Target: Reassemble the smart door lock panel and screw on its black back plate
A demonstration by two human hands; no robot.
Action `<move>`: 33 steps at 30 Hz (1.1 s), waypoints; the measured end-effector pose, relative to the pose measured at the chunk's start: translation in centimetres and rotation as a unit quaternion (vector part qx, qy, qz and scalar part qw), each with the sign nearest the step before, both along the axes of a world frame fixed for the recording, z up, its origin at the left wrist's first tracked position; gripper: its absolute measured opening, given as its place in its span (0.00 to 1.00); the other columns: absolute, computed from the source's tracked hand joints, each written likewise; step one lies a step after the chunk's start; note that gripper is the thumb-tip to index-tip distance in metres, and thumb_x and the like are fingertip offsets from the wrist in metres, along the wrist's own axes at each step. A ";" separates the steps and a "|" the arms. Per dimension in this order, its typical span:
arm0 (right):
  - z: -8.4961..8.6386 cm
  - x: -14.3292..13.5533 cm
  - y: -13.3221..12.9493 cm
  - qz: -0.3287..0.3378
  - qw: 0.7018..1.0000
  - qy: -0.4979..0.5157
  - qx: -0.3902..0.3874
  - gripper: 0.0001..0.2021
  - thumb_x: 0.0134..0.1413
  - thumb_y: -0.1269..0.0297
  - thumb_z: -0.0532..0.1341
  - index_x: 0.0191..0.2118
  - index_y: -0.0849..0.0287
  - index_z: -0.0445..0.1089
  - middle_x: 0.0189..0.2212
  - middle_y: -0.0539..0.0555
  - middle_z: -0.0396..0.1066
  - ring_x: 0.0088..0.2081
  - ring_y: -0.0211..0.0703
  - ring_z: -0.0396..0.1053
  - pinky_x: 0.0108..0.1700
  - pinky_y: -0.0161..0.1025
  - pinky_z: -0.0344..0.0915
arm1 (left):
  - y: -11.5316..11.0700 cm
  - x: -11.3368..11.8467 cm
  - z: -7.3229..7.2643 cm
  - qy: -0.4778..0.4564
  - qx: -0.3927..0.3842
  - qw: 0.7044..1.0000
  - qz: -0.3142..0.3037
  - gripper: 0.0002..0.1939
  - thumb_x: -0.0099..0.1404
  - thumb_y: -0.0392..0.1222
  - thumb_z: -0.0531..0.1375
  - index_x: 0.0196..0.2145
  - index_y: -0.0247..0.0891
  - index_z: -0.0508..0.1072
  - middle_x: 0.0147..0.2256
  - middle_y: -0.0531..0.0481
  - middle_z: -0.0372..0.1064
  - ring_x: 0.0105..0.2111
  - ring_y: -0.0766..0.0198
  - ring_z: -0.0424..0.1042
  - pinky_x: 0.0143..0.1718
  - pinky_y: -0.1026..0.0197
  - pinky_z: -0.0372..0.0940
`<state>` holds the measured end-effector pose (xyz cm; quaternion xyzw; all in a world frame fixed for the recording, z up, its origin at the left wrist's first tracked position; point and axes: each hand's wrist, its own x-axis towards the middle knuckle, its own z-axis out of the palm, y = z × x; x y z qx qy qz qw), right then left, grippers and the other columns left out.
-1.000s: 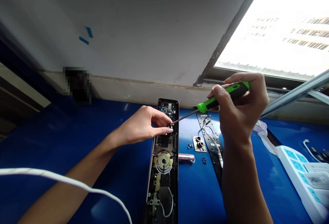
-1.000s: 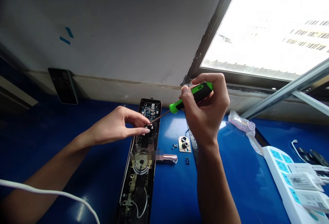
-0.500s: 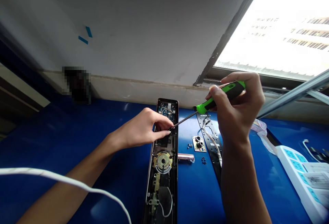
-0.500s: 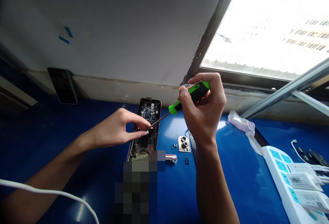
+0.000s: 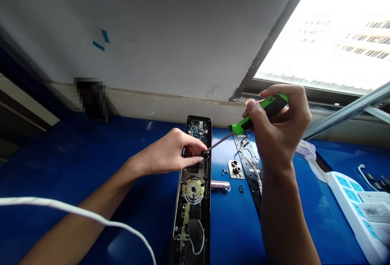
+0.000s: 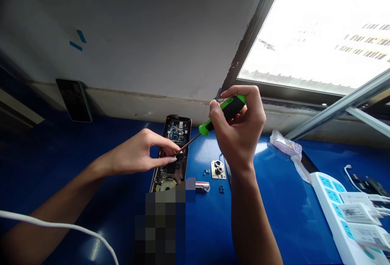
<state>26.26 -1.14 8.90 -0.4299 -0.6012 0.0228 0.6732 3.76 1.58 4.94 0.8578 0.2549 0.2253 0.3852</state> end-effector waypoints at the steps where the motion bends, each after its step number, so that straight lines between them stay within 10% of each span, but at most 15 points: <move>1: 0.0 0.0 0.0 -0.004 1.000 0.000 -0.001 0.11 0.54 0.70 0.70 0.39 0.52 0.69 0.31 0.46 0.67 0.23 0.35 0.63 0.23 0.40 0.65 | 0.0 0.0 0.0 -0.002 0.003 1.000 0.002 0.13 0.64 0.34 0.67 0.47 0.36 0.83 0.38 0.49 0.83 0.35 0.62 0.81 0.38 0.62 0.75; 18: -0.3 -0.4 0.0 -0.067 0.997 0.031 -0.030 0.13 0.53 0.60 0.73 0.37 0.53 0.69 0.29 0.45 0.65 0.25 0.36 0.70 0.21 0.36 0.67 | 0.0 0.3 0.0 -0.006 0.024 1.000 0.009 0.11 0.65 0.34 0.68 0.45 0.35 0.83 0.34 0.50 0.82 0.33 0.64 0.80 0.34 0.65 0.71; 27: -0.1 -0.3 -0.2 0.120 0.986 -0.005 -0.113 0.34 0.54 0.62 0.69 0.65 0.44 0.60 0.35 0.48 0.76 0.38 0.50 0.80 0.40 0.51 0.80 | 0.2 -0.5 0.2 -0.011 0.074 0.996 0.058 0.14 0.64 0.32 0.67 0.48 0.37 0.81 0.33 0.53 0.82 0.32 0.66 0.80 0.34 0.67 0.71; 33: 0.2 -1.8 0.3 0.093 0.994 -0.031 -0.042 0.34 0.58 0.59 0.68 0.66 0.40 0.56 0.40 0.48 0.77 0.42 0.52 0.82 0.46 0.54 0.81 | 0.7 -1.3 0.5 -0.023 0.096 0.991 0.094 0.15 0.67 0.37 0.66 0.51 0.41 0.80 0.36 0.54 0.83 0.36 0.64 0.81 0.38 0.66 0.73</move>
